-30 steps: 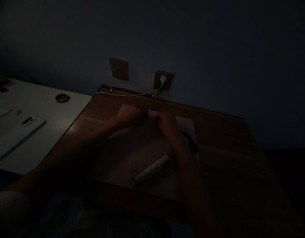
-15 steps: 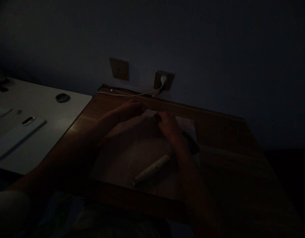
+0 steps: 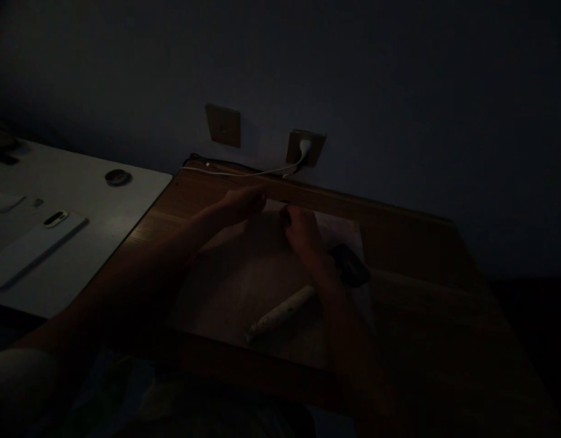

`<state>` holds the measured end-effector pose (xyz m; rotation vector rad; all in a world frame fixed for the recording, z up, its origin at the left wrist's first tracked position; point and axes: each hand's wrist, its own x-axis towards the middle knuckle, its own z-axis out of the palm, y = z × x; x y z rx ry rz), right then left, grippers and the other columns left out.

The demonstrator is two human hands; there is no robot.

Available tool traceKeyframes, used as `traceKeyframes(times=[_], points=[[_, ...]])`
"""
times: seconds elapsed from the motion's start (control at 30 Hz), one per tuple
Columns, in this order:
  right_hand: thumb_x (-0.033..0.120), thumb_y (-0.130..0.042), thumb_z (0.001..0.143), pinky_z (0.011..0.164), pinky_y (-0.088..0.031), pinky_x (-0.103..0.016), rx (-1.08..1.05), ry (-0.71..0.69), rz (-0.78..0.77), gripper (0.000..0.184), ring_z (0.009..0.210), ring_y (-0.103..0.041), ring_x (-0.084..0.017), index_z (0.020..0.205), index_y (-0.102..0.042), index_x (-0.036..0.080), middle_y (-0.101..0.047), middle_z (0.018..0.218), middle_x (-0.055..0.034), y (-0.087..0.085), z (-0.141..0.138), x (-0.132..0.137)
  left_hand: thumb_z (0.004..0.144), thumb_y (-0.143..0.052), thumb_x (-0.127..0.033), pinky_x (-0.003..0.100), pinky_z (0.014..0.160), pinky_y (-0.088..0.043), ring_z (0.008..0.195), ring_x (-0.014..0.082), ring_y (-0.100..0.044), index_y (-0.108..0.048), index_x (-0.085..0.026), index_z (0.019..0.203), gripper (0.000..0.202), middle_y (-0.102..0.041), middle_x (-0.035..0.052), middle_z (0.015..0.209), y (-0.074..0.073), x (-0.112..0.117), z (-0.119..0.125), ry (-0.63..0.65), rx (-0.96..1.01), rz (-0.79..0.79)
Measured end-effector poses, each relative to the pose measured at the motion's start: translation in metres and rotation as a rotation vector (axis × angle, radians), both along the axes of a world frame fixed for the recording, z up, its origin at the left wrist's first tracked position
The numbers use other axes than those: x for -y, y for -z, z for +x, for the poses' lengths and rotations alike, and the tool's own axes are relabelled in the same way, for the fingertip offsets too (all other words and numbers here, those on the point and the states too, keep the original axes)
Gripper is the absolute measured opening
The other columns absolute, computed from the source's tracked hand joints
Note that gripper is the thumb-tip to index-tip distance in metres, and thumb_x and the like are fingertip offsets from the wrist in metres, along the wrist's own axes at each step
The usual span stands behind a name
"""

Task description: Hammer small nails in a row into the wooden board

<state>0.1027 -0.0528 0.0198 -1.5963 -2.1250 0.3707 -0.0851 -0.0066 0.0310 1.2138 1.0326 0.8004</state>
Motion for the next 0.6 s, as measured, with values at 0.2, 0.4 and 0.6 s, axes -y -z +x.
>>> traceKeyframes(times=[0.2, 0.4, 0.6], points=[[0.005, -0.06, 0.087, 0.095, -0.054, -0.041, -0.002, -0.022, 0.046, 0.025, 0.101, -0.075, -0.029, 0.094, -0.078, 0.02, -0.082, 0.101, -0.0098, 0.0007, 0.0001, 0.0029, 0.08, -0.072, -0.025, 0.025, 0.066, -0.038, 0.07, 0.0131, -0.056, -0.081, -0.017, 0.094, 0.018, -0.062, -0.0012, 0.074, -0.0017, 0.0062, -0.0043, 0.152, -0.615, 0.505], [0.003, -0.056, 0.087, 0.095, -0.053, -0.041, 0.019, -0.062, 0.059, 0.029, 0.1, -0.075, -0.029, 0.093, -0.079, 0.02, -0.081, 0.099, -0.0106, -0.0008, -0.001, 0.0029, 0.081, -0.07, -0.017, 0.026, 0.07, -0.042, 0.07, 0.0149, -0.059, -0.086, -0.02, 0.104, 0.027, -0.067, 0.0014, 0.076, -0.0011, 0.0044, -0.0065, 0.274, -0.74, 0.621], [0.0, -0.054, 0.085, 0.098, -0.053, -0.043, 0.025, -0.085, 0.064, 0.034, 0.105, -0.075, -0.03, 0.096, -0.079, 0.021, -0.082, 0.104, -0.0111, -0.0005, -0.0006, 0.0024, 0.083, -0.07, -0.014, 0.028, 0.075, -0.048, 0.073, 0.0166, -0.064, -0.085, -0.021, 0.107, 0.03, -0.071, 0.0024, 0.079, -0.0034, 0.0061, -0.0062, 0.283, -0.826, 0.643]])
